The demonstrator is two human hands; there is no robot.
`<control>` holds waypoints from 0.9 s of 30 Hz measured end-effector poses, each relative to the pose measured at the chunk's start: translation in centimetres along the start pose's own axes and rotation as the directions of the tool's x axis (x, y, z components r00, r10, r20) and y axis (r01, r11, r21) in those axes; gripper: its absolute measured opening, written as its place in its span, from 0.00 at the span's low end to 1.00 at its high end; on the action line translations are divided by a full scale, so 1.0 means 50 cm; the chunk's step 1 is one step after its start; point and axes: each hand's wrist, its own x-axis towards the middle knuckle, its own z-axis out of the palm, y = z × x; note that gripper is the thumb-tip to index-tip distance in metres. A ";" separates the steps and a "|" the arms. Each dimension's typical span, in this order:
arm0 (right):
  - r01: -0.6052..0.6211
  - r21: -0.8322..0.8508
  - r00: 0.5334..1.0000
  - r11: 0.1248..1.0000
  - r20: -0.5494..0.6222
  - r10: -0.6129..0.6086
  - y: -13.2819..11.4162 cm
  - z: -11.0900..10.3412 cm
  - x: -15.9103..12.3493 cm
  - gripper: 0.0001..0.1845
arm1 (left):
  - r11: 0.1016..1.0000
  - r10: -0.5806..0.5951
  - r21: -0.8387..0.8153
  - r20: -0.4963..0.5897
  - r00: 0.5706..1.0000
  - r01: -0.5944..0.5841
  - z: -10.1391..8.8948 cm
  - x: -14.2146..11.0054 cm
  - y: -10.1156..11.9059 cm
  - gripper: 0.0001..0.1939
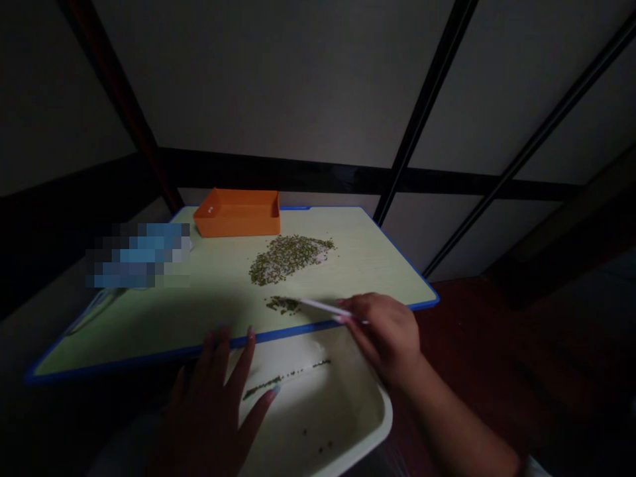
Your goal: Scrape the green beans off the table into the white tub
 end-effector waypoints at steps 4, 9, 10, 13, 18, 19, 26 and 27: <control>0.339 -0.110 0.939 0.934 0.106 -0.328 -0.061 0.001 -0.024 0.09 | 0.998 0.066 -0.001 -0.046 0.997 -0.066 0.014 -0.003 -0.012 0.36; 0.389 -0.204 0.920 0.898 0.122 -0.371 -0.072 0.016 -0.026 0.09 | 0.992 0.123 0.024 -0.130 0.984 -0.121 0.027 -0.002 -0.021 0.36; 0.387 -0.204 0.921 0.899 0.124 -0.368 -0.071 0.018 -0.026 0.09 | 0.992 0.127 0.026 -0.132 0.983 -0.124 0.027 -0.002 -0.021 0.36; 0.381 -0.194 0.923 0.904 0.139 -0.359 -0.071 0.022 -0.029 0.09 | 0.993 0.120 0.024 -0.114 0.986 -0.118 0.024 -0.003 -0.017 0.36; 0.352 -0.235 0.933 0.906 0.166 -0.319 -0.074 0.020 -0.035 0.15 | 0.995 0.099 0.008 -0.093 0.991 -0.099 0.015 -0.003 -0.011 0.35; 0.353 -0.248 0.933 0.902 0.163 -0.320 -0.073 0.020 -0.035 0.15 | 0.995 0.099 0.008 -0.101 0.990 -0.098 0.015 -0.003 -0.012 0.35; 0.339 -0.293 0.941 0.894 0.120 -0.318 -0.063 0.022 -0.038 0.15 | 0.987 0.158 0.052 -0.179 0.971 -0.151 0.027 -0.005 -0.018 0.37; 0.330 -0.300 0.944 0.895 0.120 -0.308 -0.061 0.023 -0.038 0.15 | 0.987 0.161 0.056 -0.192 0.968 -0.154 0.029 -0.005 -0.019 0.37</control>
